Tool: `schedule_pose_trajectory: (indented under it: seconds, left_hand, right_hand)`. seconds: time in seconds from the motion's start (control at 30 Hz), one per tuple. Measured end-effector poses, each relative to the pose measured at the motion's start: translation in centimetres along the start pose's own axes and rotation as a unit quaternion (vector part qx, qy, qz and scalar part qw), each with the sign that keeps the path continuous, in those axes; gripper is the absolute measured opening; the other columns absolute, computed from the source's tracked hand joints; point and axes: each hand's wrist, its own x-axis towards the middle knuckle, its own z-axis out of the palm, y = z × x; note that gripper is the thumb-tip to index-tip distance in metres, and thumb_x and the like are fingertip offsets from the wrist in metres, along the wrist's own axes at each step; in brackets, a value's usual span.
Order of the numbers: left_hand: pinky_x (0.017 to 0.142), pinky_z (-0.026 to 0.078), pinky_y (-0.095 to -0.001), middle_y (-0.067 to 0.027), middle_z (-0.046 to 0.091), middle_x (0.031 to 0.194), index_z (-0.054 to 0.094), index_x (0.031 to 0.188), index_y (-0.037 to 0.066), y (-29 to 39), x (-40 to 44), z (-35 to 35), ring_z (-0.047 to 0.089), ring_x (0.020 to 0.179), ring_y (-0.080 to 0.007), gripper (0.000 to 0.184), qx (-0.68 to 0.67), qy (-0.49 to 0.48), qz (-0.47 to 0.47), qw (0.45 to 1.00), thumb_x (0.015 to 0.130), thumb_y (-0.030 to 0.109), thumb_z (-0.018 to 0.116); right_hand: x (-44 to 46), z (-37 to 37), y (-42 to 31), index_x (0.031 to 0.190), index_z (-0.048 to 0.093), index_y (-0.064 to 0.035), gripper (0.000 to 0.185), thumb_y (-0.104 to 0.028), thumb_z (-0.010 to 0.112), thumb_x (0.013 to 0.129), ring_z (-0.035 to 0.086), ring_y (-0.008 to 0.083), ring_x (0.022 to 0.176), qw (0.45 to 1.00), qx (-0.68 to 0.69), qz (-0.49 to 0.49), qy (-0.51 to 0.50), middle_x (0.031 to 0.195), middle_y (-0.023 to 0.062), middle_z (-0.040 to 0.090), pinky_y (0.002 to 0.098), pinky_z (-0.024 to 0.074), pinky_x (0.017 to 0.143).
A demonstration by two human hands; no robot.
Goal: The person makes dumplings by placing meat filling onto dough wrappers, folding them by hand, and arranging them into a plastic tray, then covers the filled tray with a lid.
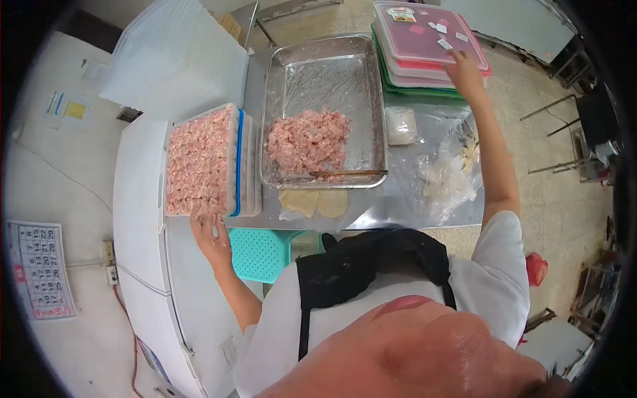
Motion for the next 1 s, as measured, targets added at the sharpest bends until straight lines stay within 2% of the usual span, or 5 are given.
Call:
schedule_pose_trajectory:
  seconds: [0.1,0.37,0.6,0.87,1.0]
  left_hand:
    - [0.092,0.043,-0.0392,-0.0209,0.049,0.127,0.064,0.101,0.000,3.1,0.5,0.2,0.052,0.108,-0.0339,0.023,0.012,-0.008,0.008,1.000,0.079,-0.005,0.060]
    - [0.095,0.042,-0.0403,-0.0205,0.049,0.127,0.065,0.100,0.002,3.7,0.5,0.0,0.050,0.116,-0.0352,0.021,-0.001,0.005,-0.013,1.000,0.081,-0.003,0.060]
    - [0.097,0.040,-0.0411,-0.0197,0.051,0.127,0.063,0.106,0.001,-1.6,-0.3,-1.0,0.049,0.117,-0.0356,0.024,-0.016,0.030,-0.025,0.999,0.082,0.000,0.060]
    - [0.094,0.043,-0.0403,-0.0167,0.051,0.128,0.056,0.121,0.004,-12.9,5.7,-4.8,0.050,0.117,-0.0334,0.036,-0.018,0.088,0.004,0.996,0.085,0.006,0.060]
    - [0.078,0.050,-0.0292,-0.0113,0.056,0.122,0.058,0.119,0.006,-19.8,10.6,-5.4,0.057,0.106,-0.0224,0.033,-0.145,0.087,0.014,0.985,0.087,0.011,0.061]
  right_hand:
    - [2.1,5.1,-4.7,0.109,0.059,-0.0095,0.037,-0.023,0.070,0.077,0.060,0.0316,0.094,0.995,0.020,-0.093,-0.004,0.103,0.0152,0.059,0.0425,0.0505,0.078]
    - [4.4,7.4,-8.8,0.086,0.060,-0.0086,0.016,-0.017,0.064,0.074,0.063,0.0289,0.088,0.986,-0.122,-0.092,-0.064,0.089,0.0101,0.064,0.0425,0.0519,0.073]
    - [8.0,0.9,-11.5,0.090,0.057,-0.0063,0.013,-0.010,0.057,0.077,0.064,0.0304,0.084,0.972,-0.203,-0.117,-0.016,0.084,0.0126,0.064,0.0425,0.0524,0.071]
    - [4.6,-11.2,-33.3,0.087,0.049,-0.0062,0.021,-0.008,0.064,0.072,0.059,0.0351,0.080,0.949,0.035,-0.306,-0.075,0.080,0.0137,0.058,0.0452,0.0470,0.066]
    - [2.9,-9.8,-42.9,0.083,0.049,-0.0050,0.023,-0.007,0.066,0.068,0.058,0.0334,0.079,0.900,0.143,-0.409,-0.051,0.080,0.0110,0.056,0.0430,0.0473,0.065]
